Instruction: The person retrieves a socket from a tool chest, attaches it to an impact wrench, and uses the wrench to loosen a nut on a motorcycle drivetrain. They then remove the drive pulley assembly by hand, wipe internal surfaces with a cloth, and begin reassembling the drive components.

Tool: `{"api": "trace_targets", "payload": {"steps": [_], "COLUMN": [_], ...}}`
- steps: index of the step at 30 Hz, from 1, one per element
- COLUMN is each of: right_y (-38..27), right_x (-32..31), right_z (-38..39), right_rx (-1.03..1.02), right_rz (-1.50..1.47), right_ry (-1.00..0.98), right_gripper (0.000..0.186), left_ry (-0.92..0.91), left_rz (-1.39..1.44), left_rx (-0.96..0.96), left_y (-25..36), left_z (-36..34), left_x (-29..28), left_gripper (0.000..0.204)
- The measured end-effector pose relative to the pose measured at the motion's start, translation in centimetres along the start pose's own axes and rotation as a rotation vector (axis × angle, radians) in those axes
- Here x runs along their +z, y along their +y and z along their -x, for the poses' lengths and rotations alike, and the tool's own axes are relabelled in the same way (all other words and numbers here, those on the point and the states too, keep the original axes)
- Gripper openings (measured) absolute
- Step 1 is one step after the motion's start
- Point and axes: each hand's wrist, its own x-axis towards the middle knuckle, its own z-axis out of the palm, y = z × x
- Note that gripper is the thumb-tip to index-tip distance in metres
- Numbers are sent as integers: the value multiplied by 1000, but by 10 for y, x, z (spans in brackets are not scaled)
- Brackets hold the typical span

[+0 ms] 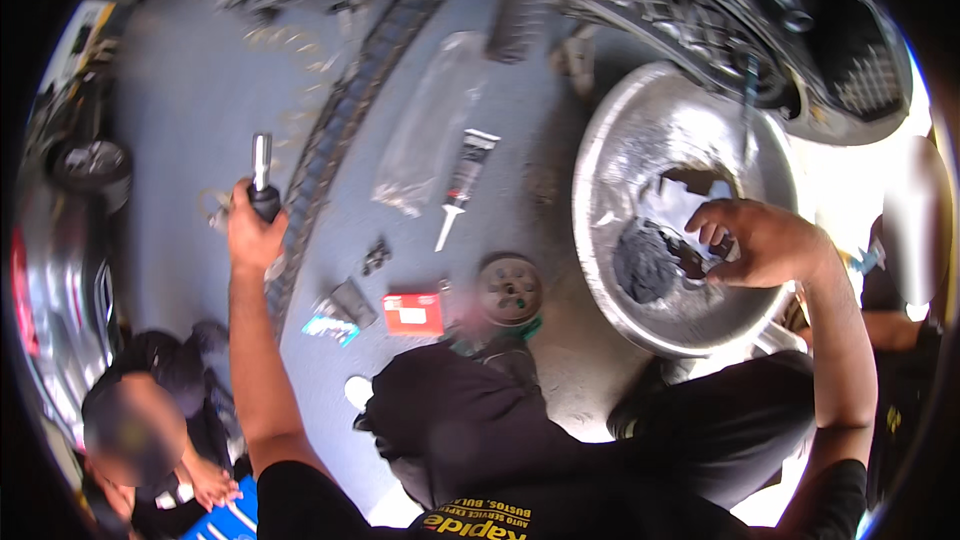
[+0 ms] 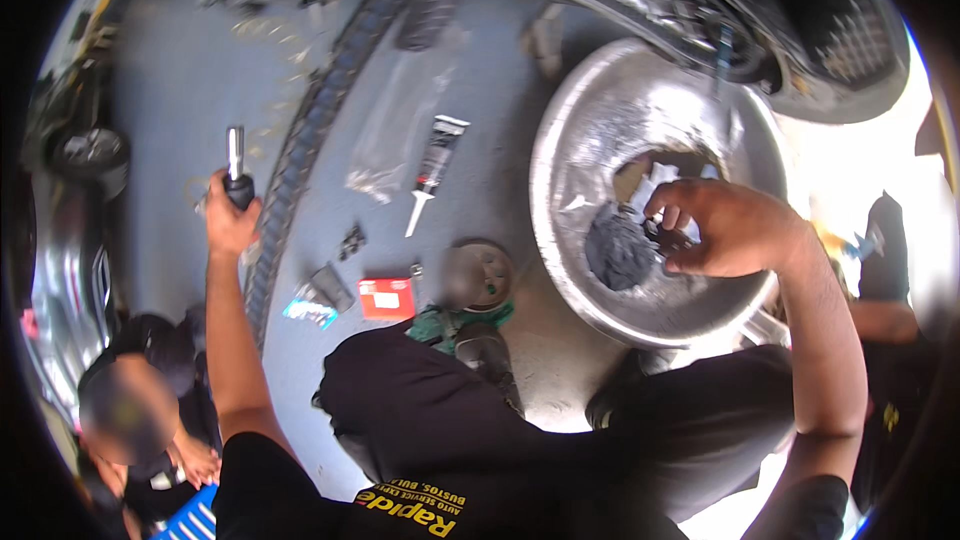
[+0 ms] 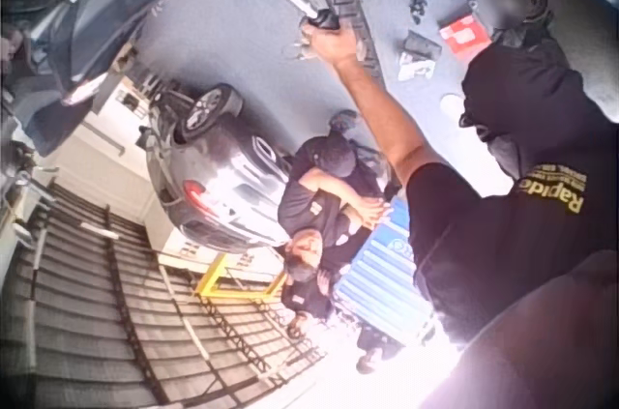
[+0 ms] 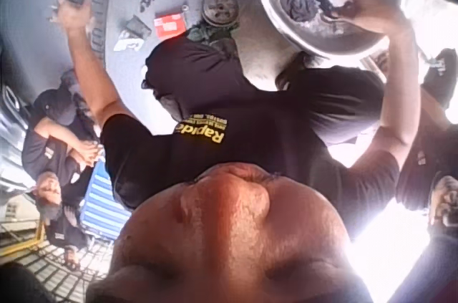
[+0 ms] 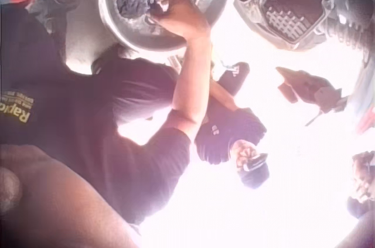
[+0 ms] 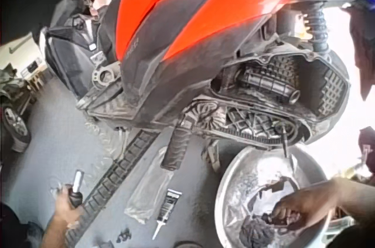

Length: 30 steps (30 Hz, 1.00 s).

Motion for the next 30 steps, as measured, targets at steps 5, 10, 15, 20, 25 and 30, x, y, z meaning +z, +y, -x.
{"api": "trace_targets", "payload": {"steps": [5,10,15,20,25,30], "right_y": [54,115,155,151,177,211], "right_x": [14,116,247,303,336,316], "right_z": [120,205,232,208,201,199], "right_rx": [227,478,604,522,548,1075], "right_rz": [-584,-1076,-1255,-1132,-1023,-1011], "right_ry": [363,632,651,482,456,237], "right_gripper": [50,50,46,45,45,33], "left_ry": [-239,-215,-306,-211,-669,-715], "left_rz": [-227,-281,-416,-418,16,14], "left_rx": [68,20,-30,61,139,392], "left_y": [-87,-79,-81,-107,-31,206], "left_z": [13,3,-6,-16,-51,11], "left_x": [125,178,207,193,122,28], "left_gripper": [67,71,73,71,44,39]}}
